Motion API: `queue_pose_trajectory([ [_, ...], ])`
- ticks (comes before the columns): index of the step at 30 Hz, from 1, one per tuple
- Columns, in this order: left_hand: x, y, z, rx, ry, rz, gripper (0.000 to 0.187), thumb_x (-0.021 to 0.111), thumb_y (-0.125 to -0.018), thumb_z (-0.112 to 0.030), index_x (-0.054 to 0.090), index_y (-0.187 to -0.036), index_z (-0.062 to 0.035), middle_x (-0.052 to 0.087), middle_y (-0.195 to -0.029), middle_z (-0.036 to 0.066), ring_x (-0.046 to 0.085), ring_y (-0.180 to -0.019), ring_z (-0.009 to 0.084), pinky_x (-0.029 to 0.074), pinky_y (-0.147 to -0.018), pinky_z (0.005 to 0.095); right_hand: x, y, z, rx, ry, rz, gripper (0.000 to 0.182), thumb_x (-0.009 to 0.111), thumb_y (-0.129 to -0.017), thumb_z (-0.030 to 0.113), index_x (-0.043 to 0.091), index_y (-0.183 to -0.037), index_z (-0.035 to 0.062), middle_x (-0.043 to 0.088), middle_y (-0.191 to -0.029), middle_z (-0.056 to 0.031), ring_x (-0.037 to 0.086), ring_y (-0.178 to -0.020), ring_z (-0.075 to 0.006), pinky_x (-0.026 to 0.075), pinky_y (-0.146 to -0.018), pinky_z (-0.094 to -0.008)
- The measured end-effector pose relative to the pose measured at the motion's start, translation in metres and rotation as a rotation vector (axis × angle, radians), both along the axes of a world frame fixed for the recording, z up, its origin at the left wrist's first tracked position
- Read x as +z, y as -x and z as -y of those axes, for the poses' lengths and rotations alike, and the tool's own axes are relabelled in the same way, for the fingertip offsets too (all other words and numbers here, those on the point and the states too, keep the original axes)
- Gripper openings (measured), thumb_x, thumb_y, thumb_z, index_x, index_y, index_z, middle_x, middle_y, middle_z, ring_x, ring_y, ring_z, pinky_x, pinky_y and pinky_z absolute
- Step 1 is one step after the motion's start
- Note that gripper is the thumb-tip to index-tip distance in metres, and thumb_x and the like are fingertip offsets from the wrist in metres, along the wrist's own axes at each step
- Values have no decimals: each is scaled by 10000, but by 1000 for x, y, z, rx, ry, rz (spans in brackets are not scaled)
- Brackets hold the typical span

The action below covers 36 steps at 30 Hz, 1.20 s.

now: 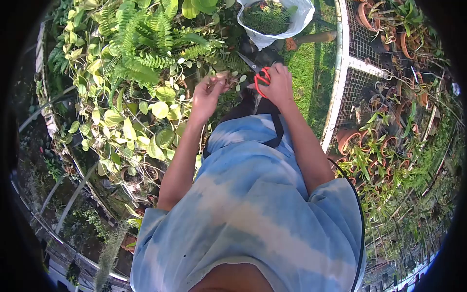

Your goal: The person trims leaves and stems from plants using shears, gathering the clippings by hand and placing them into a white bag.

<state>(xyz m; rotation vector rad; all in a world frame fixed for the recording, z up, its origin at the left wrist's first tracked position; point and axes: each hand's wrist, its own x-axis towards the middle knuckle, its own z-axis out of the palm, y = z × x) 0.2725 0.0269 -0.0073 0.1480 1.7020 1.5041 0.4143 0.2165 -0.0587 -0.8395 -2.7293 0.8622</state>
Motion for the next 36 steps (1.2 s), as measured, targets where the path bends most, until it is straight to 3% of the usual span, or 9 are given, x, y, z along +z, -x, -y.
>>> queue_pose_trajectory([
  [4, -32, -25, -63, -143, -39, 28, 136, 601, -996, -70, 614, -1070, 43, 668, -1040, 80, 688, -946, 147, 573, -858, 283, -35, -71, -46, -359, 140, 200, 660, 907, -596, 552, 652, -793, -25, 590, -852, -164, 600, -825, -341, 493, -746, -435],
  [10, -41, 0, -198, -8, -201, -44, 160, 627, -950, -37, 646, -1081, 53, 733, -999, 78, 710, -874, 134, 557, -797, 271, -24, -92, -91, -484, 239, 134, 646, 919, -630, 502, 575, -731, -35, 562, -835, -152, 568, -791, -303, 471, -745, -416],
  [14, -77, 35, -247, -233, 419, -463, 426, 682, -900, -153, 610, -1267, 53, 732, -965, 99, 692, -832, 146, 543, -751, 283, -19, -83, -135, -391, 288, 173, 663, 899, -610, 552, 585, -717, -22, 589, -890, -191, 594, -870, -365, 485, -807, -450],
  [17, -103, 33, -236, -200, 502, -268, 522, 682, -872, -194, 582, -1320, 55, 736, -951, 105, 698, -829, 160, 546, -736, 282, -24, -74, -168, -279, 217, 130, 647, 893, -628, 536, 575, -730, -18, 580, -903, -192, 583, -874, -372, 478, -800, -456],
  [21, -79, 8, -208, -56, 277, -117, 306, 703, -901, -192, 700, -1076, 59, 747, -849, 108, 705, -713, 150, 558, -657, 291, -30, -47, -199, -246, 323, 82, 635, 899, -630, 523, 575, -727, -14, 569, -882, -174, 590, -849, -345, 479, -769, -431],
  [28, -25, 3, -160, 11, 389, -173, 442, 657, -978, -375, 700, -896, 57, 694, -724, 72, 657, -652, 117, 522, -639, 274, -14, 6, -223, -48, 444, 79, 542, 840, -771, 494, 608, -736, 6, 535, -785, -47, 527, -703, -168, 440, -670, -317],
  [31, -22, -7, -152, 105, 326, -138, 375, 648, -973, -327, 701, -1035, 39, 716, -797, 83, 679, -702, 129, 531, -676, 282, -23, 33, -224, 24, 905, 85, 485, 819, -807, 492, 674, -809, 29, 544, -778, -9, 519, -721, -118, 402, -649, -290],
  [34, -23, -9, -145, 110, 304, -183, 330, 653, -953, -266, 688, -1141, 3, 732, -878, 87, 693, -764, 141, 538, -730, 287, -9, 50, -209, -27, 1004, 108, 436, 734, -885, 515, 633, -791, 102, 565, -751, 22, 518, -651, -72, 424, -634, -234],
  [36, -16, -4, -139, 82, 335, -159, 334, 655, -940, -236, 674, -1195, -20, 737, -930, 91, 698, -807, 147, 538, -769, 291, 1, 54, -201, -34, 1034, 129, 458, 717, -885, 554, 684, -873, 97, 551, -792, 34, 527, -756, -71, 416, -636, -242],
])
